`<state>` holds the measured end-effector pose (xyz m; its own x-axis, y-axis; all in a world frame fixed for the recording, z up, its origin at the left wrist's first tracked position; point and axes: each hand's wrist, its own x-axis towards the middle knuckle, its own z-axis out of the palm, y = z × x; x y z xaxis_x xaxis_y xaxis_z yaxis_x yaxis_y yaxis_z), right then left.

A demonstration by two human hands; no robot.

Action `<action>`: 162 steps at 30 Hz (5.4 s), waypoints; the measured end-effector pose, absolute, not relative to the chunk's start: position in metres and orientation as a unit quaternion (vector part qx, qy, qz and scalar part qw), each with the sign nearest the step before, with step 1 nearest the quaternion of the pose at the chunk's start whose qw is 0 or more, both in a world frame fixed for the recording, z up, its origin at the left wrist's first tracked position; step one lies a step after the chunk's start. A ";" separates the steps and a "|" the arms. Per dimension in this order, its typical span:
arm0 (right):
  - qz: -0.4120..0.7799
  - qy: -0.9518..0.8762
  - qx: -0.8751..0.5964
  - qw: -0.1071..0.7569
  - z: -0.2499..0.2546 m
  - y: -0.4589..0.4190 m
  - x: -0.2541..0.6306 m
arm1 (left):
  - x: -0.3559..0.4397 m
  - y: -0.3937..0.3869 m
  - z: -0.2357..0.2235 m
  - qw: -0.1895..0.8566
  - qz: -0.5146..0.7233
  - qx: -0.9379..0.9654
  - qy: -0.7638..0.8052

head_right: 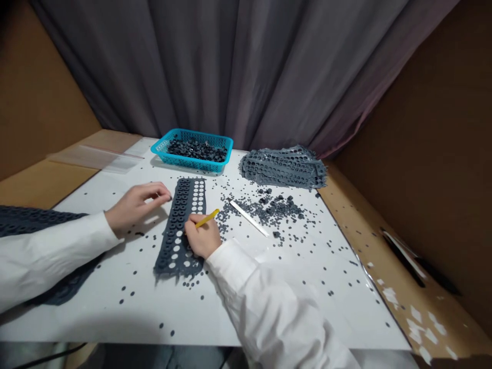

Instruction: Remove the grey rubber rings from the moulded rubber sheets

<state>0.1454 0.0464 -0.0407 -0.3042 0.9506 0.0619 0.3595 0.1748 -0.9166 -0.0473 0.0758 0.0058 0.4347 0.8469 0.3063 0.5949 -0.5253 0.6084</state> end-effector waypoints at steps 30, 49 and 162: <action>0.444 -0.660 -0.491 0.355 -0.039 0.051 0.147 | -0.028 0.055 -0.003 0.701 0.292 0.435 0.484; 0.401 -0.704 -0.478 0.341 -0.031 0.047 0.142 | -0.035 0.072 0.000 0.696 0.362 0.388 0.485; 0.431 -0.720 -0.461 0.290 -0.032 0.086 0.141 | -0.033 0.074 -0.031 0.020 0.102 0.959 0.264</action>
<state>0.1413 0.0858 -0.0316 -0.4070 0.9132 0.0202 0.4137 0.2040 -0.8873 -0.0333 0.0741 -0.0310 0.8400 0.5102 0.1846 0.5019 -0.8599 0.0928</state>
